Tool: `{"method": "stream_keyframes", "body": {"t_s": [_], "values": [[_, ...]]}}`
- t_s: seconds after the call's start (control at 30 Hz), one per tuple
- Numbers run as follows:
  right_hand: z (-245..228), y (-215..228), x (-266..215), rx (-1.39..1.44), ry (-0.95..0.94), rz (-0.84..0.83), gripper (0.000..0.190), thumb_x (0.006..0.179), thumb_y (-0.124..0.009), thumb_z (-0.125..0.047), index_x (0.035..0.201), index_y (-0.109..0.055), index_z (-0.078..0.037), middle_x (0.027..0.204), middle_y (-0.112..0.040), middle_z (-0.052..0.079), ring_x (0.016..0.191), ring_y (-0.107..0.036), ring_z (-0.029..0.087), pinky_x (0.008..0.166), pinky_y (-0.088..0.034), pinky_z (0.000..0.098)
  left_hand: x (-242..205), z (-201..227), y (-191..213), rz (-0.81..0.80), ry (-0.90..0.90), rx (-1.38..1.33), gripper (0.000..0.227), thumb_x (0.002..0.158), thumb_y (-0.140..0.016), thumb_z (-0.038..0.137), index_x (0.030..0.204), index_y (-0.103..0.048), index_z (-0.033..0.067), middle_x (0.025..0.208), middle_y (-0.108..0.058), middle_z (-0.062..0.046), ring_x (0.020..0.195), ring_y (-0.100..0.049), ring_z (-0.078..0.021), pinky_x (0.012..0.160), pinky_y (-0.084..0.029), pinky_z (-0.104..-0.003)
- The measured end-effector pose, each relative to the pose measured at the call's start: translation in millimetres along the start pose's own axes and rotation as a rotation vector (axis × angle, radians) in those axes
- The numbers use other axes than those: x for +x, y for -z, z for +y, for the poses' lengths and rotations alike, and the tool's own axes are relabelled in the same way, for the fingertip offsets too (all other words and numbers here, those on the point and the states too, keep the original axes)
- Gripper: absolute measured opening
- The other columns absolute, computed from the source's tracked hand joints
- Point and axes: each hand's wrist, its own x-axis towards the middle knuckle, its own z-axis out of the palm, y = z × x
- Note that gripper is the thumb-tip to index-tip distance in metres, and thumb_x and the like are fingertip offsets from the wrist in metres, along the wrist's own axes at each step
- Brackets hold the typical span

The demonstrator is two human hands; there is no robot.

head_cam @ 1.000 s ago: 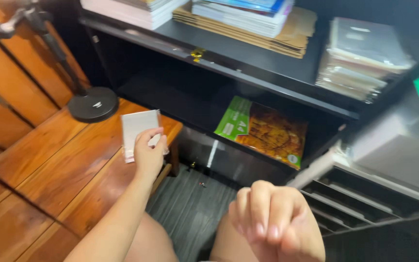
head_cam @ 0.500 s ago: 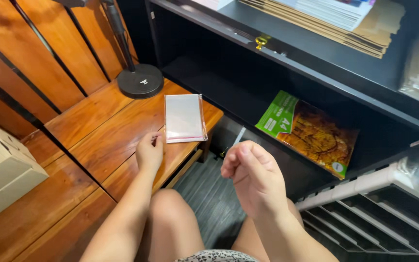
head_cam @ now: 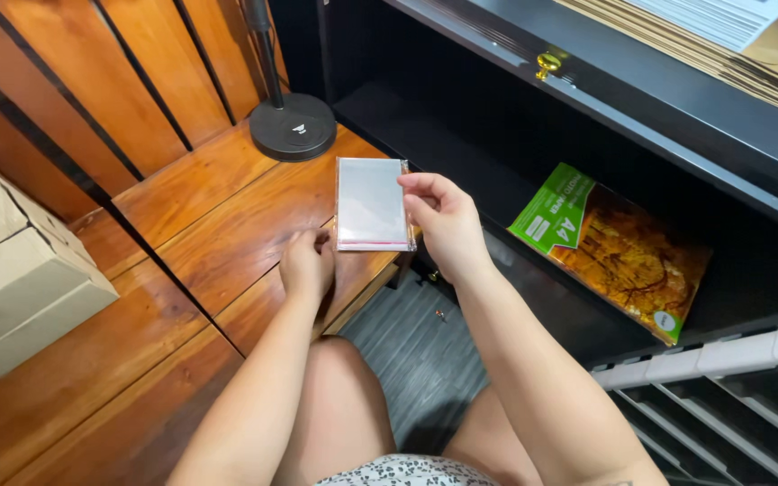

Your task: The person repeatedly picks up stacks of plastic sleeves from a wooden bench and places them on a shelf. Then the person opens a cardboard box and removes small glass cups one by one, placing them on the bench.

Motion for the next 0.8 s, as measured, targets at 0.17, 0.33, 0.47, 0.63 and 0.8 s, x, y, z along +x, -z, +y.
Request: {"method": "stream_keyframes", "body": {"t_s": [0.17,0.33,0.47,0.63,0.8], "values": [[97,13,34,-0.253,-0.082,0.150,0.025,0.091,-0.071,-0.003,0.114,-0.077,-0.007,0.095,-0.069,0.007,0.087,-0.062,0.012,0.076,-0.055,0.0263,-3,31,17,-0.064,0.086,0.103,0.024,0.091,-0.070,0.028,0.112,-0.080,0.0318,0.099,-0.070,0.001,0.105,-0.070,-0.0287,0.095,-0.056,-0.044],[175,33,36,-0.621,-0.227,0.219,0.032,0.083,-0.082,-0.021,0.115,-0.078,-0.021,0.098,-0.071,0.003,0.093,-0.070,0.018,0.083,-0.056,0.0326,0,25,12,-0.067,0.103,0.091,0.025,0.094,-0.064,0.029,0.114,-0.080,0.0306,0.103,-0.069,-0.003,0.106,-0.069,-0.0303,0.094,-0.057,-0.045],[187,32,22,-0.646,-0.397,0.262,0.039,0.085,-0.083,-0.032,0.123,-0.073,-0.026,0.102,-0.073,-0.001,0.100,-0.073,0.018,0.087,-0.059,0.0322,0,22,9,-0.034,0.164,0.097,0.032,0.094,-0.065,0.036,0.123,-0.077,0.0288,0.110,-0.065,-0.004,0.110,-0.068,-0.0300,0.096,-0.057,-0.045],[150,11,3,-0.206,-0.430,0.320,0.036,0.093,-0.073,-0.007,0.127,-0.065,0.001,0.093,-0.075,0.018,0.075,-0.076,0.019,0.067,-0.066,0.0259,-1,11,-11,-0.009,0.120,0.098,0.027,0.092,-0.069,0.040,0.115,-0.080,0.0294,0.110,-0.064,-0.001,0.110,-0.067,-0.0285,0.095,-0.057,-0.043],[168,10,7,-0.114,-0.433,0.313,0.045,0.091,-0.075,0.000,0.132,-0.059,0.010,0.093,-0.074,0.019,0.071,-0.075,0.016,0.065,-0.067,0.0239,2,10,-19,-0.054,0.063,0.063,0.026,0.087,-0.074,0.035,0.109,-0.082,0.0233,0.108,-0.065,-0.004,0.115,-0.064,-0.0313,0.099,-0.055,-0.044]]}}
